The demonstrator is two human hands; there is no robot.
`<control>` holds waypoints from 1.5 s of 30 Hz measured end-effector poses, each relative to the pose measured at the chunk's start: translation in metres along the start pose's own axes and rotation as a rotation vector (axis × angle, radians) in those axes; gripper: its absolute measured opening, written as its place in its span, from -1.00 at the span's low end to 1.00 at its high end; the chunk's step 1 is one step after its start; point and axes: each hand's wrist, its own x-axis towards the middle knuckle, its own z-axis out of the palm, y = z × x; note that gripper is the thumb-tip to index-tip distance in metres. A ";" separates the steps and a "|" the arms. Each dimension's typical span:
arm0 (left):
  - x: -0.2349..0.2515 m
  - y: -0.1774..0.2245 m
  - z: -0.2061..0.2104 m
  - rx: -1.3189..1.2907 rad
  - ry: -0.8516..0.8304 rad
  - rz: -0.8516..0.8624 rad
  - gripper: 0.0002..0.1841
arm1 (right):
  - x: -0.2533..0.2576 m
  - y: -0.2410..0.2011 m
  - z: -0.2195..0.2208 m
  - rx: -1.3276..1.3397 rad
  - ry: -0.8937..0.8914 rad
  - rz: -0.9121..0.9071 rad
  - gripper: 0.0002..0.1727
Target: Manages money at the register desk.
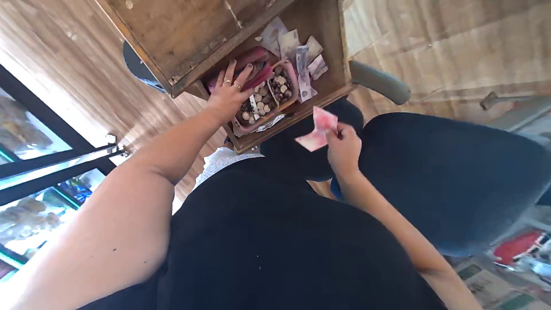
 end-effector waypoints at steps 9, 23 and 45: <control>0.025 -0.011 -0.035 -0.003 -0.125 -0.125 -0.27 | -0.091 0.077 0.010 0.050 0.000 0.082 -0.70; 0.015 0.033 0.044 0.052 -0.403 -0.083 -0.58 | -0.128 0.104 0.012 0.054 0.055 0.121 -0.70; 0.073 0.060 0.016 0.067 -0.324 -0.261 -0.52 | -0.145 0.087 0.018 0.048 0.013 0.196 -0.69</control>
